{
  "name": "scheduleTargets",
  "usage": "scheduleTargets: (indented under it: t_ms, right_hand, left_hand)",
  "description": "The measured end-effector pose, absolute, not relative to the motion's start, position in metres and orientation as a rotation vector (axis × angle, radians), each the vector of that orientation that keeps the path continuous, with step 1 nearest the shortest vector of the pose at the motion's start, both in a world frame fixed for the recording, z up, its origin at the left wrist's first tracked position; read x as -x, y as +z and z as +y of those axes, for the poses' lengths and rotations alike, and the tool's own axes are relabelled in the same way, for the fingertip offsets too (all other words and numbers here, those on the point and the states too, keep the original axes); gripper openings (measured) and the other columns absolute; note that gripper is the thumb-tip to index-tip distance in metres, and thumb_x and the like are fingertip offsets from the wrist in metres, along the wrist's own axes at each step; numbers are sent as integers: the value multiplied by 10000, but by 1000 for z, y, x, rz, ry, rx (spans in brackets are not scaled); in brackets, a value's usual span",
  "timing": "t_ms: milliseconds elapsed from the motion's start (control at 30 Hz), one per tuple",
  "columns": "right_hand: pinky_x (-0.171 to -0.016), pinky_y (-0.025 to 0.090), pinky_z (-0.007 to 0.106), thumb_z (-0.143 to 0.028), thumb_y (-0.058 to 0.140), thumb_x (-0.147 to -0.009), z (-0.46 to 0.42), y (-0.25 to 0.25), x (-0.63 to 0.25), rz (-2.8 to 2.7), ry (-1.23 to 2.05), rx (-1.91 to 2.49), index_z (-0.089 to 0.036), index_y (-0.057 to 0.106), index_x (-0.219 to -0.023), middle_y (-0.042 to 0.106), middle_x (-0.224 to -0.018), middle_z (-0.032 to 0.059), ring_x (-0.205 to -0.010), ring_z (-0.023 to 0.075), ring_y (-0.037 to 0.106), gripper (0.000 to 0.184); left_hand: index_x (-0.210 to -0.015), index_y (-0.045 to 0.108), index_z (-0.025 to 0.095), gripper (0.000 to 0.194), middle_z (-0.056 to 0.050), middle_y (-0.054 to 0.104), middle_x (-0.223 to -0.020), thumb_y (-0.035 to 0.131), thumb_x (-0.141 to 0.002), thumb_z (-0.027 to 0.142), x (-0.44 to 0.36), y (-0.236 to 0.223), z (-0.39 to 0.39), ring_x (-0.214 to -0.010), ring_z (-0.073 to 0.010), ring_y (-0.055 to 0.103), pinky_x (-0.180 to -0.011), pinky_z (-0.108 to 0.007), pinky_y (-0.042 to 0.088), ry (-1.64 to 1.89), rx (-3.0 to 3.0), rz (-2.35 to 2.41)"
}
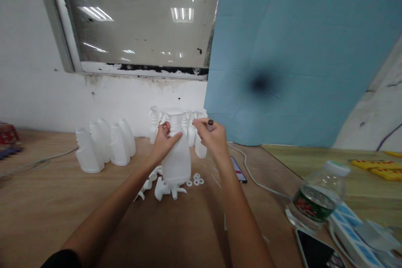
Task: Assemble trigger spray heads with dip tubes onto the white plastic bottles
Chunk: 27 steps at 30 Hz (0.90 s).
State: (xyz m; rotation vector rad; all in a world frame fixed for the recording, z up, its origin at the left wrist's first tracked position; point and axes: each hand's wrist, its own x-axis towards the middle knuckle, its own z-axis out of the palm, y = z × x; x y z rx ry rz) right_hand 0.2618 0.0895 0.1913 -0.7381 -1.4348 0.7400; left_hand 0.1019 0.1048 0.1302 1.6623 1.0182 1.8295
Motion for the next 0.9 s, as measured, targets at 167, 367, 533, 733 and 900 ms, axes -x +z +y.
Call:
scheduleTargets:
  t_ms: [167,367,533,733,900]
  right_hand:
    - [-352,265,188,-491,797,-600,99,176,-239,-1585,973,772,-150,614,-672,431,-471,-75,-398,56,356,394]
    - [-407,373,207,-418,832,-574,89,176,-231,-1424,942,682,-149,652,-741,610,-615,-8,-483,99,498,365]
    - [-518,478,270,-402,826,-594,92,171,-222,-1220,869,619,-157,678,-899,705,-848,58,-644,178,615,419]
    - [-399,310,198,-396,789,-635,95,169,-224,-1327,1063,485,-156,651,-769,524,-576,-52,-441,61,393,308]
    - [-417,335,196,-343,833,-567,101,166,-222,-1406,896,546,-185,637,-871,561,-647,-55,-488,71,421,395]
  left_hand:
    - [-963,356,232,509,10,589,-871,760,-699,393,-89,146,73,-704,-138,599,-641,-266,485,1342,-1576,628]
    - [-1050,443,207,522,-85,621,-1037,752,-688,422,-80,153,61,-918,-209,613,-790,-345,492,1334,-1829,892]
    - [-1182,532,192,666,-86,647,-1092,786,-629,462,-79,158,48,-875,-230,615,-784,-374,491,1347,-2281,1303]
    - [-1272,553,177,637,-68,680,-1103,733,-686,348,-57,166,45,-857,-197,645,-806,-338,520,1209,-2326,1166]
    - [-1268,568,180,609,-80,679,-1119,715,-700,343,-44,169,48,-863,-210,643,-819,-365,517,1202,-2421,1275]
